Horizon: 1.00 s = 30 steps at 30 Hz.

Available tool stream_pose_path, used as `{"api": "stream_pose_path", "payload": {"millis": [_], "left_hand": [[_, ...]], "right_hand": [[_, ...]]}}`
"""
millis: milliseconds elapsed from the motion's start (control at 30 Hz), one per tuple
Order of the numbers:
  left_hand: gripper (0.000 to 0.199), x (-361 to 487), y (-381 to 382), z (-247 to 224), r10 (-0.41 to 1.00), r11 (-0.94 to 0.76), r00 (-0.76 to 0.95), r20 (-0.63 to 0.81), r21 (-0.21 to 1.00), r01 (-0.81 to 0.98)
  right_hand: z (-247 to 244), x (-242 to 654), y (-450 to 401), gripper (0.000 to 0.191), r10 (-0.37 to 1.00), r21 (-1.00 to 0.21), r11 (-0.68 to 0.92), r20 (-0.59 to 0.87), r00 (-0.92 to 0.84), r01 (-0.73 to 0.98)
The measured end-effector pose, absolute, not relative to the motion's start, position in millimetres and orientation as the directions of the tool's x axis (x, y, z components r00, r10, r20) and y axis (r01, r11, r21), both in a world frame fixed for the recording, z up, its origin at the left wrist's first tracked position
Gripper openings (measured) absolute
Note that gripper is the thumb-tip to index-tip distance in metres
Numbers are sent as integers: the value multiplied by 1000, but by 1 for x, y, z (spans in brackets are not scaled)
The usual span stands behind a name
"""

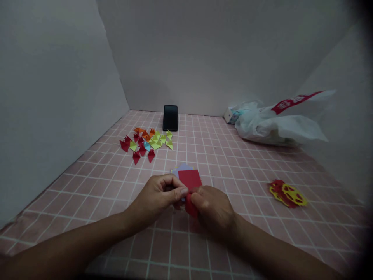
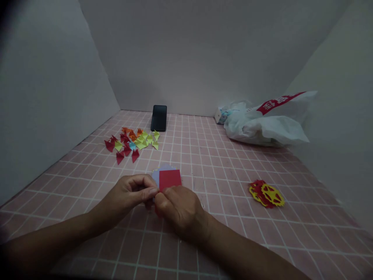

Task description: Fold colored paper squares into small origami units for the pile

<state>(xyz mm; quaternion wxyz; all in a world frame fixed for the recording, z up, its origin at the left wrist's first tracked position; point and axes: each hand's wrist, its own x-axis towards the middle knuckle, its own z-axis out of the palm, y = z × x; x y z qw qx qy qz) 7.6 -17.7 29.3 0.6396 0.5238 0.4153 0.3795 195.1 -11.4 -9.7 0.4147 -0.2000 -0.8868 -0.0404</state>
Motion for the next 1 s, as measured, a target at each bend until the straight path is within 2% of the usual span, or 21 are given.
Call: {"api": "stream_pose_path", "payload": {"millis": [267,467,767,900,1000], "left_hand": [[17,8,-18,26,921,170,363,-141,984,-50],[16,9,-18,25,911,228,372,-179,969,-94],[16,8,-17,24,898,259,387,-211,963,-76],[16,8,-17,24,891,278,390,-232,958,-65],[16,7,-16,24,889,294,385,-247,953,-67]], "right_hand": [[-11,194,-10,14,363,-131,894,773,-521,429],[-12,197,-12,10,366,-131,900,744,-558,416],[-21,194,-14,19,443,-266,877,770,-459,401],[-17,193,-13,15,504,-335,849,746,-435,408],[-15,194,-12,9,591,-433,801,681,-433,413]]}}
